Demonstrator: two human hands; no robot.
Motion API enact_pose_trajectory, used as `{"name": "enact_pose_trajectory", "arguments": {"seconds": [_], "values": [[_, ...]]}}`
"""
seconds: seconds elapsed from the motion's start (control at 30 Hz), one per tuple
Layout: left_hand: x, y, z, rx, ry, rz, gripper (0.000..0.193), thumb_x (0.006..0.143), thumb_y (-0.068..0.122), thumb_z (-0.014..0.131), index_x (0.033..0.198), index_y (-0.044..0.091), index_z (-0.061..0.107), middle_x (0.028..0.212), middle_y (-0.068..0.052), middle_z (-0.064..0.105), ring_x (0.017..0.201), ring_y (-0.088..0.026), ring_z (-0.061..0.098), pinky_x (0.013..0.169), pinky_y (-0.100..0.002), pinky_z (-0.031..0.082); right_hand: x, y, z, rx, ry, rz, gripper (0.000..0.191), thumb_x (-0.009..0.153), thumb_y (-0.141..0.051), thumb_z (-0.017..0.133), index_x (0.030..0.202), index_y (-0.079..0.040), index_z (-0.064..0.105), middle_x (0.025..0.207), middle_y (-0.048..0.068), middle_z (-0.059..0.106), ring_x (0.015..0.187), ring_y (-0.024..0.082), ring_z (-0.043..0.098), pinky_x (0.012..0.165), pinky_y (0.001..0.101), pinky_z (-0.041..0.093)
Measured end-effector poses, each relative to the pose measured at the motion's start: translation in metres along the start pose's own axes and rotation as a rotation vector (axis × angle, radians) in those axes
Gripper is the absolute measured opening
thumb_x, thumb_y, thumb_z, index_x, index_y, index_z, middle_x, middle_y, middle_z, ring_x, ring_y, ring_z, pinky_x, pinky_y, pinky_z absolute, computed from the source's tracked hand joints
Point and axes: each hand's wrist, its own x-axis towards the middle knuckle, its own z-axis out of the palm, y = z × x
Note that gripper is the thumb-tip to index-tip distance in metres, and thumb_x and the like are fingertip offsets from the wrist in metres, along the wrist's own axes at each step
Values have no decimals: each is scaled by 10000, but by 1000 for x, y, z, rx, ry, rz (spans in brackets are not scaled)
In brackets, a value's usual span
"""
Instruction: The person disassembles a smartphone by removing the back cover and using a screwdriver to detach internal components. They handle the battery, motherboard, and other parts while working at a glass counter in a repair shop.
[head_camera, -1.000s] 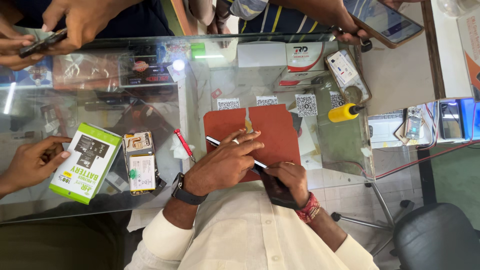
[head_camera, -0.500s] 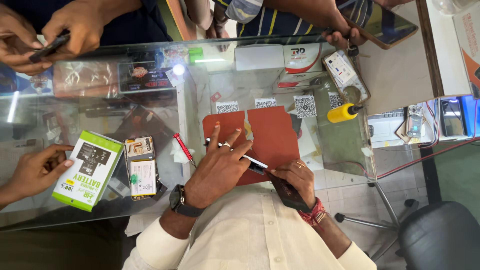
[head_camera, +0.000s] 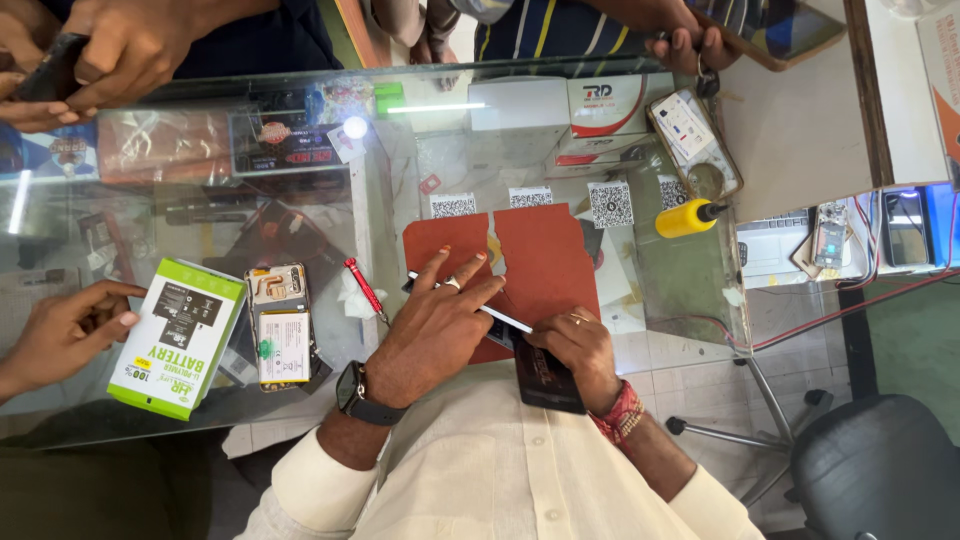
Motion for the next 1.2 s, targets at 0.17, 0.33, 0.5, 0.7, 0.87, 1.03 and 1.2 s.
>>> {"name": "enact_pose_trajectory", "arguments": {"seconds": [0.17, 0.33, 0.5, 0.7, 0.87, 1.03, 1.2], "values": [[-1, 2, 3, 24, 11, -5, 160, 805, 126, 657, 729, 108, 797, 1346, -83, 655, 1380, -301, 492, 1199, -586, 225, -3, -5, 2, -33, -4, 6, 219, 733, -72, 723, 949, -40, 730, 931, 69, 720, 823, 235, 679, 771, 368, 505], [-1, 3, 2, -14, -59, -31, 160, 767, 103, 667, 689, 128, 805, 1357, -107, 630, 1385, -320, 462, 1189, -595, 190, -18, -8, -6, -17, 105, 22, 195, 765, -89, 731, 955, -45, 747, 887, 66, 717, 797, 222, 680, 774, 359, 504], [-2, 3, 1, -11, -69, -18, 163, 781, 94, 663, 716, 129, 807, 1383, -111, 607, 1407, -315, 450, 1209, -586, 190, -20, -7, -8, -34, 82, 7, 184, 778, -95, 710, 948, -37, 745, 880, 66, 721, 802, 207, 686, 807, 372, 500], [-1, 2, 0, -22, -90, -25, 150, 758, 73, 665, 763, 103, 811, 1375, -126, 610, 1400, -332, 446, 1181, -594, 207, -10, -7, -4, -33, 44, -10, 187, 775, -96, 712, 951, -41, 744, 890, 55, 729, 810, 204, 697, 778, 355, 491], [-2, -2, -2, -61, -129, -37, 148, 778, 73, 663, 757, 88, 809, 1383, -127, 609, 1408, -336, 437, 1194, -591, 204, -3, -4, 3, -30, -26, 1, 174, 772, -95, 686, 933, -53, 739, 892, 48, 712, 826, 209, 692, 790, 366, 498], [2, -5, -7, -81, -151, -29, 126, 740, 43, 681, 763, 59, 805, 1396, -143, 591, 1417, -342, 422, 1196, -591, 186, 0, -3, 8, -60, -50, -33, 159, 775, -102, 696, 920, -56, 741, 905, 45, 702, 824, 209, 689, 764, 374, 489], [2, -4, -11, -100, -239, -44, 120, 694, 44, 706, 767, 40, 802, 1437, -161, 541, 1424, -353, 391, 1196, -584, 169, -6, -7, -2, -81, 6, -3, 213, 770, -96, 703, 975, -61, 747, 963, 42, 726, 850, 211, 692, 786, 372, 500]]}}
